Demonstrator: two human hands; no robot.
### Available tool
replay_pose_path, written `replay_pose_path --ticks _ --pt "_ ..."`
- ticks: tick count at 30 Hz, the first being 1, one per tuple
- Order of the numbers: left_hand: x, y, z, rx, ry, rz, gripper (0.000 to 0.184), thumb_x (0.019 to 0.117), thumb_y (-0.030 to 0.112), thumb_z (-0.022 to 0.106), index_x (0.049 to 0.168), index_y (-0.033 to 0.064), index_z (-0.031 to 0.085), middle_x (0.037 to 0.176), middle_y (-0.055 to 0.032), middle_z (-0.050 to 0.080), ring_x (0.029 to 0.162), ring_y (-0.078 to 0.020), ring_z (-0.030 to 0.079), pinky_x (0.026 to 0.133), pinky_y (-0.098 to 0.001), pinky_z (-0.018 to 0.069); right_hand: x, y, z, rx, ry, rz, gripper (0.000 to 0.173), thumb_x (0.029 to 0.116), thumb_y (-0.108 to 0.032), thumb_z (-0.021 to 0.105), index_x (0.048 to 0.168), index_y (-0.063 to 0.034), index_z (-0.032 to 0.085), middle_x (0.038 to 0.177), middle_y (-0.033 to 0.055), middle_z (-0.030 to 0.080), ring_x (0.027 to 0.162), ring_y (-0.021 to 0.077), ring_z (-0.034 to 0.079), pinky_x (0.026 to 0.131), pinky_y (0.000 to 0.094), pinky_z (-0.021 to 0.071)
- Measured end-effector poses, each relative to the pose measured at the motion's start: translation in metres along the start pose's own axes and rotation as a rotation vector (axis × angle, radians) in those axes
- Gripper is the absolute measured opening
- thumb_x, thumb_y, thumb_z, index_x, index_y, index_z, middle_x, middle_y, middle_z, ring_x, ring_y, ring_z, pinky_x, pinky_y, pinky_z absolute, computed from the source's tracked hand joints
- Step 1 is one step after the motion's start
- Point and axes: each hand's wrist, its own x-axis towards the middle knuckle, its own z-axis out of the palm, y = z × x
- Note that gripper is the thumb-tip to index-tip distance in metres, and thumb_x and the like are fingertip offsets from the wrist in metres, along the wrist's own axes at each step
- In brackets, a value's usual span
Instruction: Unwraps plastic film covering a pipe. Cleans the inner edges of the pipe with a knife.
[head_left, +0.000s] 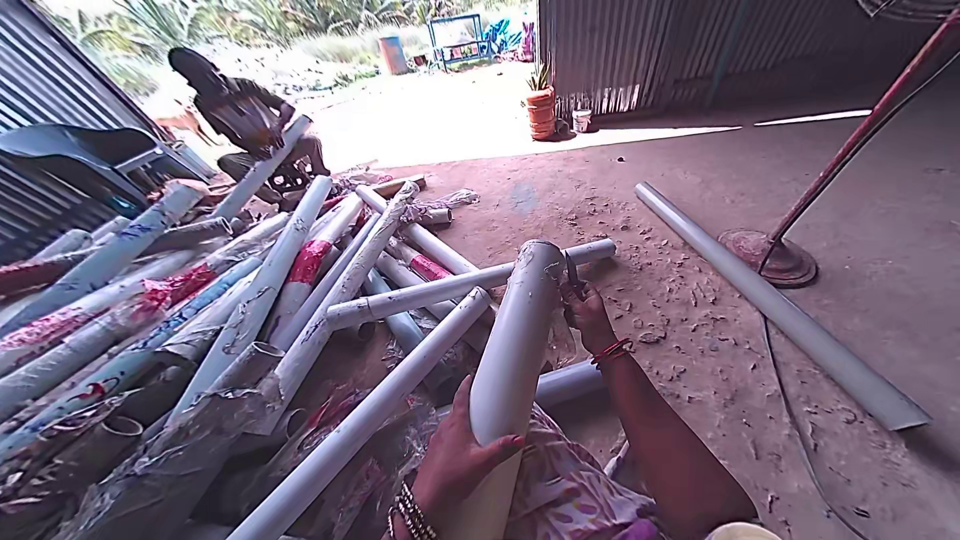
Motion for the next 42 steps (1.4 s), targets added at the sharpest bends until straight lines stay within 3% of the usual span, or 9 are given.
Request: replay_pose_path --ticks 3,5,7,9,15,22,31,36,42 --pt "-0.003 -0.002 0.003 0.0 -0.009 0.009 0.121 0.0684 0.053 0.086 0.161 0.0056 0.024 0.126 -0.0225 0.066 0.115 -0.0354 0.067 0.099 -0.0564 0.0518 -0.008 -0.018 -0.012 -0.442 0.061 -0.159 0.051 0.1062 -0.021 0.056 0.147 0.0038 0.039 0.104 0.0172 0.064 0.077 0.0175 0.06 0.073 0.0347 0.0516" --pt "-0.006 0.001 0.004 0.025 -0.004 0.011 0.121 0.0696 0.052 0.086 0.162 0.0054 0.023 0.127 -0.0235 0.066 0.115 -0.0371 0.067 0.099 -0.0583 0.0514 -0.019 -0.032 -0.013 -0.573 0.022 -0.274 0.052 0.1086 -0.018 0.045 0.154 0.0052 0.033 0.117 0.0242 0.064 0.092 0.0257 0.065 0.085 0.0424 0.0526" --pt "-0.009 0.005 0.006 0.066 0.012 0.006 0.121 0.0714 0.051 0.087 0.162 0.0047 0.022 0.126 -0.024 0.066 0.114 -0.0384 0.067 0.099 -0.0591 0.0509 -0.034 -0.04 -0.008 -0.706 -0.078 -0.349 0.048 0.1088 -0.015 0.038 0.152 0.0053 0.04 0.115 0.0257 0.067 0.092 0.0301 0.066 0.086 0.0457 0.0524" --pt "-0.012 0.007 0.007 0.116 0.023 0.001 0.122 0.0728 0.052 0.087 0.162 0.0038 0.02 0.127 -0.0248 0.066 0.115 -0.0396 0.067 0.099 -0.0593 0.0506 -0.051 -0.04 -0.002 -0.85 -0.173 -0.387 0.047 0.1074 -0.016 0.041 0.15 0.0019 0.048 0.112 0.0252 0.071 0.095 0.0367 0.069 0.088 0.0518 0.052" --pt "-0.02 0.008 0.007 0.173 0.05 -0.025 0.124 0.074 0.052 0.086 0.163 0.0008 0.017 0.136 -0.0268 0.06 0.121 -0.0413 0.064 0.103 -0.0594 0.0484 -0.059 -0.022 0.007 -0.933 -0.162 -0.458 0.041 0.1069 -0.017 0.045 0.142 -0.0029 0.061 0.114 0.024 0.073 0.102 0.042 0.072 0.087 0.0575 0.0538" --pt "-0.019 0.0 0.005 0.149 0.054 -0.013 0.124 0.073 0.054 0.085 0.162 0.0001 0.018 0.137 -0.0261 0.06 0.121 -0.0395 0.064 0.103 -0.0577 0.0488 -0.054 0.001 0.018 -1.02 0.018 -0.63 0.038 0.1022 -0.016 0.05 0.132 -0.0037 0.07 0.099 0.0227 0.074 0.08 0.04 0.073 0.065 0.0529 0.0558" --pt "-0.017 0.0 0.007 0.167 0.068 0.006 0.123 0.074 0.051 0.085 0.162 -0.0006 0.017 0.14 -0.0274 0.058 0.119 -0.0408 0.064 0.101 -0.0585 0.0495 -0.045 -0.014 0.024 -1.11 -0.039 -0.399 0.042 0.1054 -0.019 0.045 0.142 -0.0081 0.063 0.113 0.0223 0.073 0.092 0.04 0.072 0.075 0.0539 0.0555" --pt "-0.018 0.004 0.006 0.199 0.075 -0.027 0.123 0.0754 0.05 0.086 0.163 -0.0009 0.015 0.141 -0.0272 0.057 0.121 -0.0411 0.064 0.102 -0.0577 0.0493 -0.039 -0.031 0.032 -1.134 -0.126 -0.142 0.046 0.1099 -0.023 0.038 0.153 -0.0117 0.051 0.126 0.0191 0.069 0.111 0.036 0.069 0.092 0.0511 0.0523" --pt "-0.017 -0.004 0.002 0.139 0.071 -0.02 0.122 0.0746 0.049 0.086 0.162 0.0008 0.017 0.139 -0.0265 0.059 0.123 -0.0396 0.063 0.104 -0.0574 0.0478 -0.037 -0.009 0.042 -0.878 -0.007 -0.264 0.043 0.1086 -0.017 0.041 0.145 -0.0008 0.057 0.124 0.0227 0.071 0.113 0.0382 0.069 0.096 0.0524 0.0515"
